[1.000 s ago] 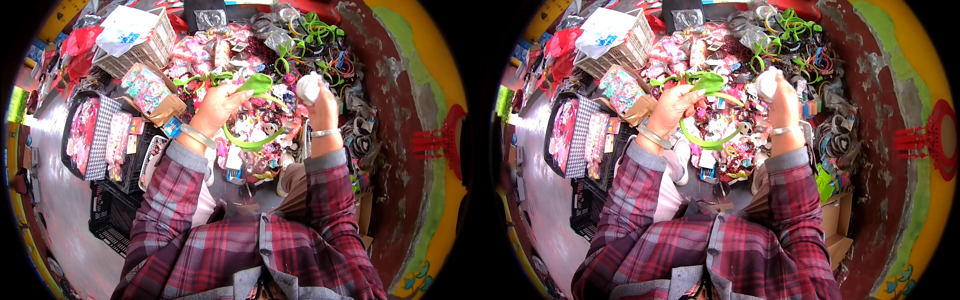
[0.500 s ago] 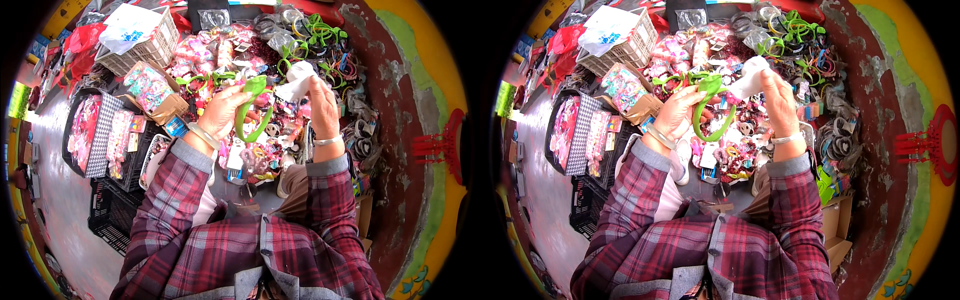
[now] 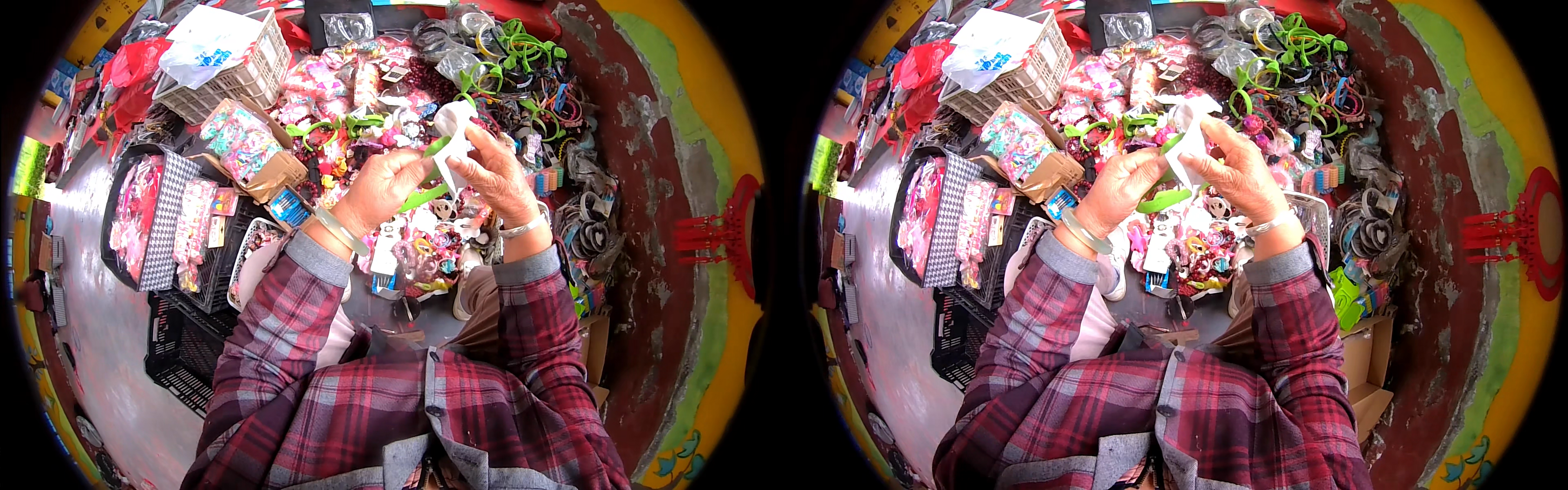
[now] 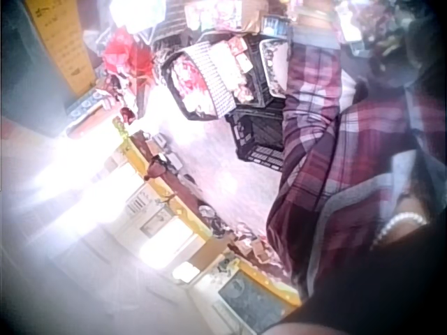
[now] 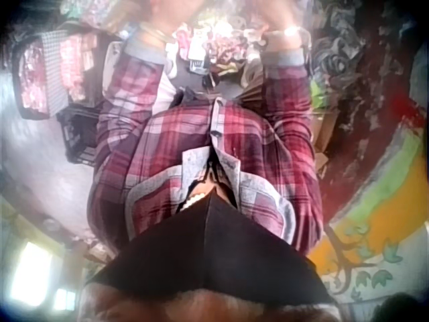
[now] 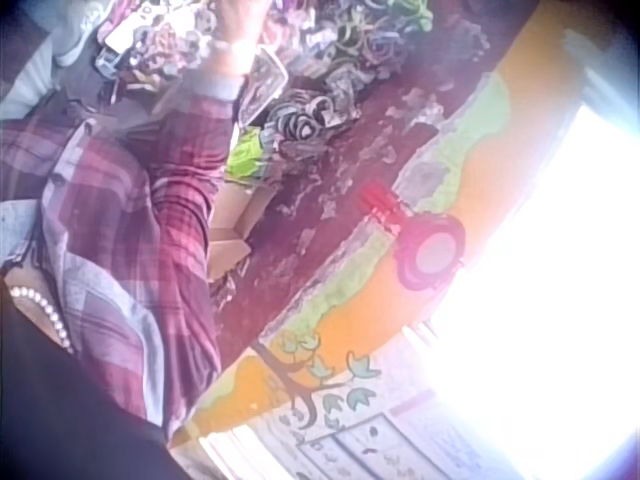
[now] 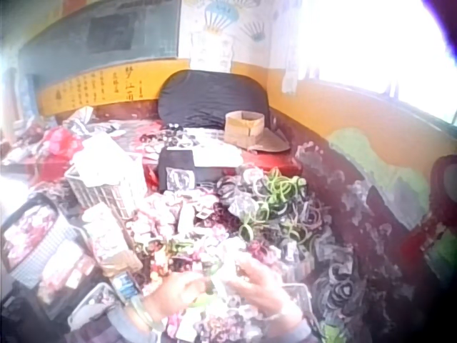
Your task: The person picks up various small retail items including hair clips and a headband from a large pile, wiping each one with a white cloth before placing some back or into containers.
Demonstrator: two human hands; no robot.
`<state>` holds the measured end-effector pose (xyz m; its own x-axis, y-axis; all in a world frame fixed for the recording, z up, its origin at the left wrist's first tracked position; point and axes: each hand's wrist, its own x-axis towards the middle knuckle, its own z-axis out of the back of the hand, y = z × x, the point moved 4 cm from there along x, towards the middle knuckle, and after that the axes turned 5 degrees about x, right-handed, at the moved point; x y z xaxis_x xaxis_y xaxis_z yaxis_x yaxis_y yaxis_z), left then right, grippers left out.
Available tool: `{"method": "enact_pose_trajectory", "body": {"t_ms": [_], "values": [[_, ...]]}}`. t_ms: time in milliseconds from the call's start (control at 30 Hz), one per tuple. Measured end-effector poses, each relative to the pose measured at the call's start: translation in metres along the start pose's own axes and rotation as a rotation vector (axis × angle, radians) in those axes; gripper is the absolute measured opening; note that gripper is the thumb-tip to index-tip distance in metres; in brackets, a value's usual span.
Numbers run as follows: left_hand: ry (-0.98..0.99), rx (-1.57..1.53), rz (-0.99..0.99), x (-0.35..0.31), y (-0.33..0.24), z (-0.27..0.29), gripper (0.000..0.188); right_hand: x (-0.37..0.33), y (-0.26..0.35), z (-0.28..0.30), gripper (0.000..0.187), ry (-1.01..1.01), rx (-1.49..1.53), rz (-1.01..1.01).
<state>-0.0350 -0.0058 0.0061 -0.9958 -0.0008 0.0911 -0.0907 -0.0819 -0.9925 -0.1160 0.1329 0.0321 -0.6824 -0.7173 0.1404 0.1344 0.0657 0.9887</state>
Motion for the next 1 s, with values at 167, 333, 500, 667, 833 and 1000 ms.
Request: {"method": "enact_pose_trajectory", "body": {"t_ms": [167,333,500,667,833,1000], "values": [[0.039,0.079,-0.16,0.002,0.0,0.0,0.021,0.0,0.003,-0.006,0.03,0.013,-0.082,0.057],[0.11,-0.101,0.056,0.002,0.011,-0.004,0.025,0.001,0.017,-0.018,0.014,-0.139,-0.611,0.437],[0.091,-0.039,0.134,0.001,0.005,-0.007,0.012,0.0,0.007,-0.022,0.022,-0.342,-0.832,0.46],[0.029,0.097,0.04,0.001,0.003,-0.008,0.011,0.001,0.004,-0.018,0.027,-0.436,-0.771,0.309],[-0.061,-0.007,0.022,0.004,0.013,-0.01,0.012,0.004,-0.012,-0.011,0.02,-0.526,-0.64,0.251],[-0.06,0.023,-0.014,0.009,0.01,-0.008,0.015,0.005,-0.009,-0.009,0.02,-0.58,-0.444,0.248]]}}
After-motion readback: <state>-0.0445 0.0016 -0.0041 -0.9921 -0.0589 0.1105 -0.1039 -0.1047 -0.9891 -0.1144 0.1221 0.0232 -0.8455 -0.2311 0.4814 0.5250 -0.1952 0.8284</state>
